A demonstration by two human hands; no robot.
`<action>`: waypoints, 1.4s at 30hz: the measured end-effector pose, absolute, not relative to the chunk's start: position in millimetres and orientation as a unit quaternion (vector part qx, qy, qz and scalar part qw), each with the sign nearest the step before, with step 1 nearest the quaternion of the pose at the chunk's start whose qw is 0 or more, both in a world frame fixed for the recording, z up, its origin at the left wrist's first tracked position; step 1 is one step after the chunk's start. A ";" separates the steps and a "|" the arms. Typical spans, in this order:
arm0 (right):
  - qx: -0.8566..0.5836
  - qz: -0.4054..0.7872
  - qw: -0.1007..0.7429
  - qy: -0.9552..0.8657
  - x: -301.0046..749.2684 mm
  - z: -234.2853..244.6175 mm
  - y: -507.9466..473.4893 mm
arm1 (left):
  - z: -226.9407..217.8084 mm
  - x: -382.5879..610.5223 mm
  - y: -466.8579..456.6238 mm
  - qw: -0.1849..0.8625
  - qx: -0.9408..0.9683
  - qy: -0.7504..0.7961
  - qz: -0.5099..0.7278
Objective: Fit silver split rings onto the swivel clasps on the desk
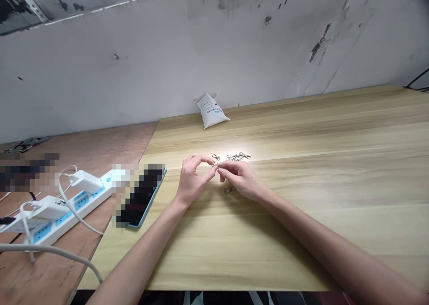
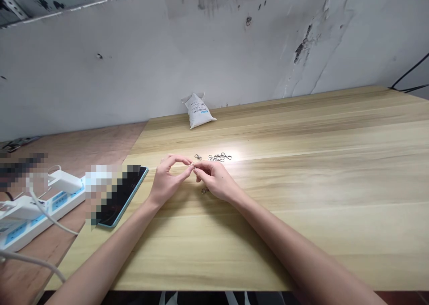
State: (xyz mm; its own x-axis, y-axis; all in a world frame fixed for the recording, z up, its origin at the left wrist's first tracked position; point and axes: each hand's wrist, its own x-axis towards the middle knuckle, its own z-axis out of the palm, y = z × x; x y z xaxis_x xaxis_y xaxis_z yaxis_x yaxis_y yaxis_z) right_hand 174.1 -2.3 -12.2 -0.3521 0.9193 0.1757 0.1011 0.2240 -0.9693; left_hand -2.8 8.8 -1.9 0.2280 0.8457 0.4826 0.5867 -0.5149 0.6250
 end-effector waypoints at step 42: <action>-0.464 0.430 0.000 -0.774 254.4 16.3 7.4 | -15.2 0.2 8.4 0.162 0.918 0.301 0.202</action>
State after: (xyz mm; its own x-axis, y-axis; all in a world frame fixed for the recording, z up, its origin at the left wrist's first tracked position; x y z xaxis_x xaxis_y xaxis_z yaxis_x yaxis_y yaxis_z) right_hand 254.4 7.4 16.3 -0.5695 0.7182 -0.3998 0.7190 0.1994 -0.6658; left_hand 0.2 8.4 -15.2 0.7371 0.6179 0.2736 0.4864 -0.7662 0.4200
